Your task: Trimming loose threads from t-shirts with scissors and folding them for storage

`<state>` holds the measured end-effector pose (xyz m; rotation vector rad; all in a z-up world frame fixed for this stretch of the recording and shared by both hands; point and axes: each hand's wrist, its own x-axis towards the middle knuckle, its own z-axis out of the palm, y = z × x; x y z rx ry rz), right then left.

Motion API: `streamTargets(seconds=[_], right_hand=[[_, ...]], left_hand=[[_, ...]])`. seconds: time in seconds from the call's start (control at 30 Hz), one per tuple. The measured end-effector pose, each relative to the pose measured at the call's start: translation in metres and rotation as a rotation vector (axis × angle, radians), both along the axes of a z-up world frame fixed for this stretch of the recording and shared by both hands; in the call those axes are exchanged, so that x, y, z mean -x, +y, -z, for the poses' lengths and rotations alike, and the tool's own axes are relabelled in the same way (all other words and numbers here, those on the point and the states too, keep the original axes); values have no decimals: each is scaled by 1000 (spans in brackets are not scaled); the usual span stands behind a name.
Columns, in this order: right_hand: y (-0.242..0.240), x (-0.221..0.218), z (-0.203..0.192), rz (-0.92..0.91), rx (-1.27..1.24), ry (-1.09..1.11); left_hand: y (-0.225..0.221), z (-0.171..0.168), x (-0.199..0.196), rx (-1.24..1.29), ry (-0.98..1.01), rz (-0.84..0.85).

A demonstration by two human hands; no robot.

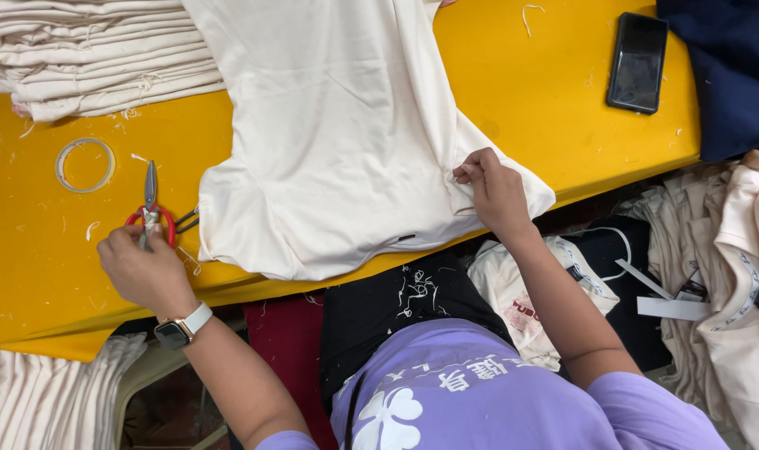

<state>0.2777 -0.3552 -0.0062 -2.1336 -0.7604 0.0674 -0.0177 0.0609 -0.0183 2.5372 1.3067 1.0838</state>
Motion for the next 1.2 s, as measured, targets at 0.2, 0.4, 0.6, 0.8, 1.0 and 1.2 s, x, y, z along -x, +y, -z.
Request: streamTargets(seconds=[0.2,0.4,0.6,0.8,1.0,1.2], right_hand=[[-17,5,-12,-205,-45,-273],[-51,-7,7,-321,369,-362],[-152,-148,48,43,-295,195],[-201,-164,58,380,-415,80],[-180,-104,68,205,285,-317],[-170,-97,44,317,-21,-34]], left_hand=[[-19,-28,8,-115,-140,115],[-50,-29,25,277,43,187],[-66,-14,17,437,44,174],[-65,-10,19,524,-504,265],[-51,23,7,830,-1122,468],[-52,8,-10,695,-1095,350]])
